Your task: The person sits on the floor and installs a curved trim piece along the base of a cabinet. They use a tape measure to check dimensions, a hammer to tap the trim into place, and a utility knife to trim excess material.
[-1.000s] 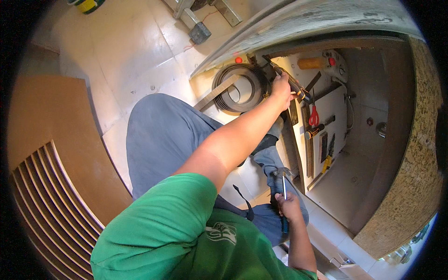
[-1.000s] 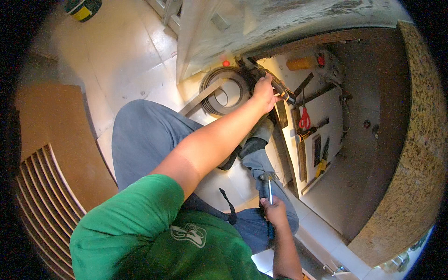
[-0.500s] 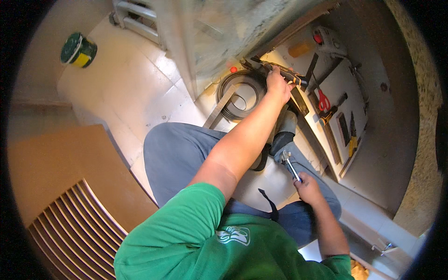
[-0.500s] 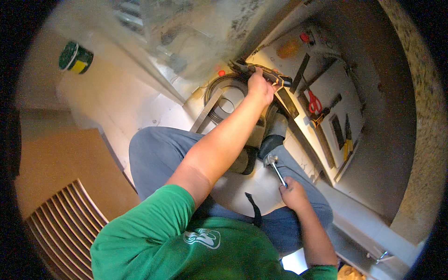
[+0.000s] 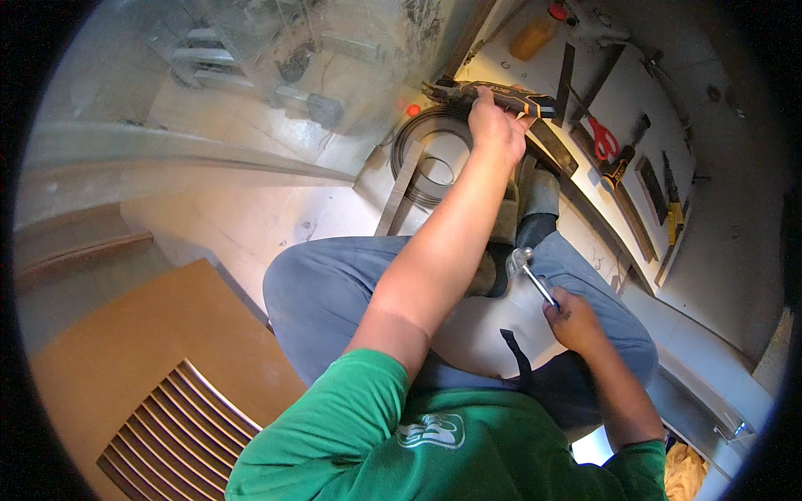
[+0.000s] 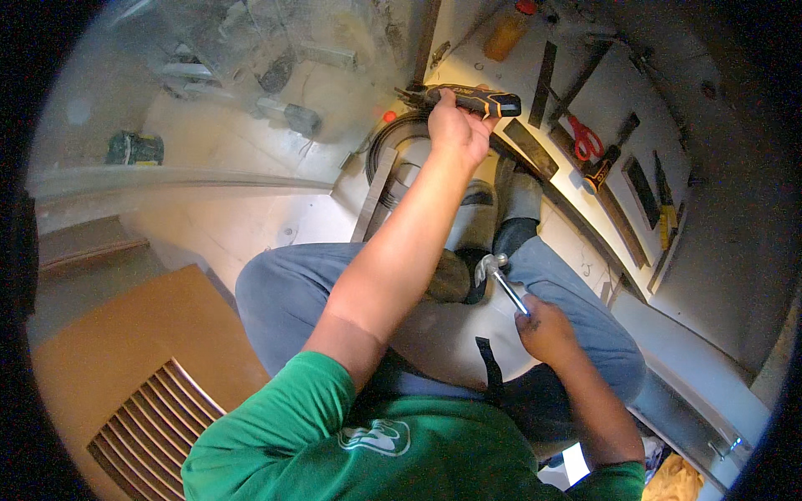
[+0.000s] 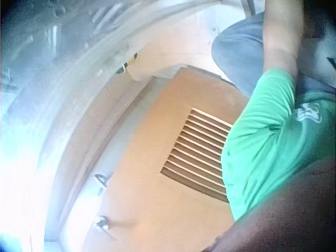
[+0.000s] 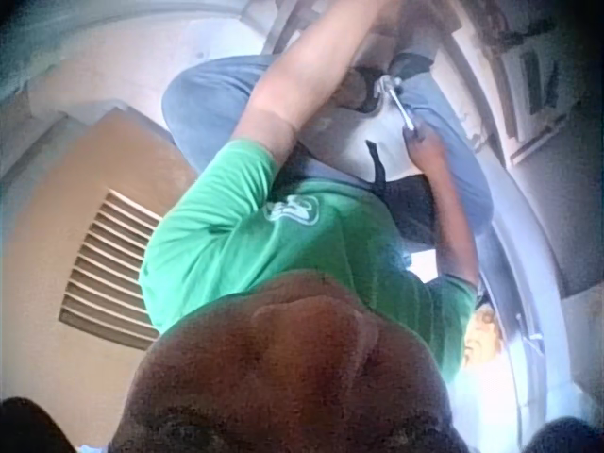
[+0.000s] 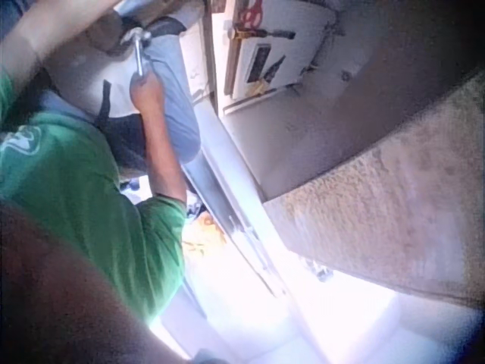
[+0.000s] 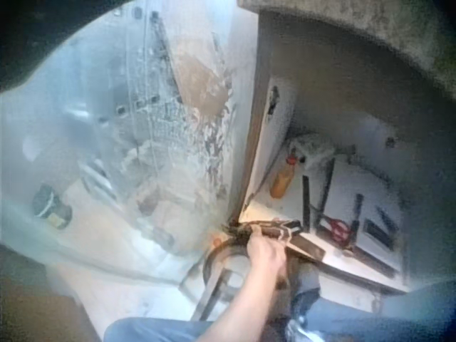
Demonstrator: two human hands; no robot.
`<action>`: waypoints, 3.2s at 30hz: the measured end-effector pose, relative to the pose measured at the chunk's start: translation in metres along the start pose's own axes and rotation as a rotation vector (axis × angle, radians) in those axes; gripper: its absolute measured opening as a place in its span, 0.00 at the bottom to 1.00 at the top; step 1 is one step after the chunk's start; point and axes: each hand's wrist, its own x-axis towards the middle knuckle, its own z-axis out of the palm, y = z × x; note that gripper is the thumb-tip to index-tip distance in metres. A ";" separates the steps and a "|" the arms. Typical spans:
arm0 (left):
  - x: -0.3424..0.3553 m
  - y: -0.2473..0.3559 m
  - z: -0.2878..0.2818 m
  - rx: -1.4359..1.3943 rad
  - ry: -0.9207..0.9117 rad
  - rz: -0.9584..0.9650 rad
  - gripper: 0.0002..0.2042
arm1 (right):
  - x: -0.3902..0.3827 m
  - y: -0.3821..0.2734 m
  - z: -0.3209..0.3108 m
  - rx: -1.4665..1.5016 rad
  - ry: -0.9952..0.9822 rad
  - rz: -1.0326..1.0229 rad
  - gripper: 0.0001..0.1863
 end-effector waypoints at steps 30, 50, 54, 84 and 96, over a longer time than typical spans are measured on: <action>0.003 -0.004 0.005 0.006 -0.004 0.022 0.20 | 0.021 -0.003 -0.011 0.037 -0.031 0.013 0.11; 0.007 -0.008 0.000 0.008 -0.021 0.030 0.20 | 0.023 -0.015 -0.011 -0.007 -0.036 0.044 0.10; 0.007 -0.012 -0.007 0.042 -0.018 0.041 0.18 | 0.022 -0.016 -0.009 0.000 -0.040 0.045 0.09; -0.010 0.013 -0.035 0.029 0.141 0.069 0.18 | 0.020 -0.012 -0.007 0.030 -0.026 0.039 0.11; -0.016 0.009 -0.028 0.019 0.153 0.099 0.19 | 0.018 -0.003 -0.006 -0.012 -0.027 0.035 0.10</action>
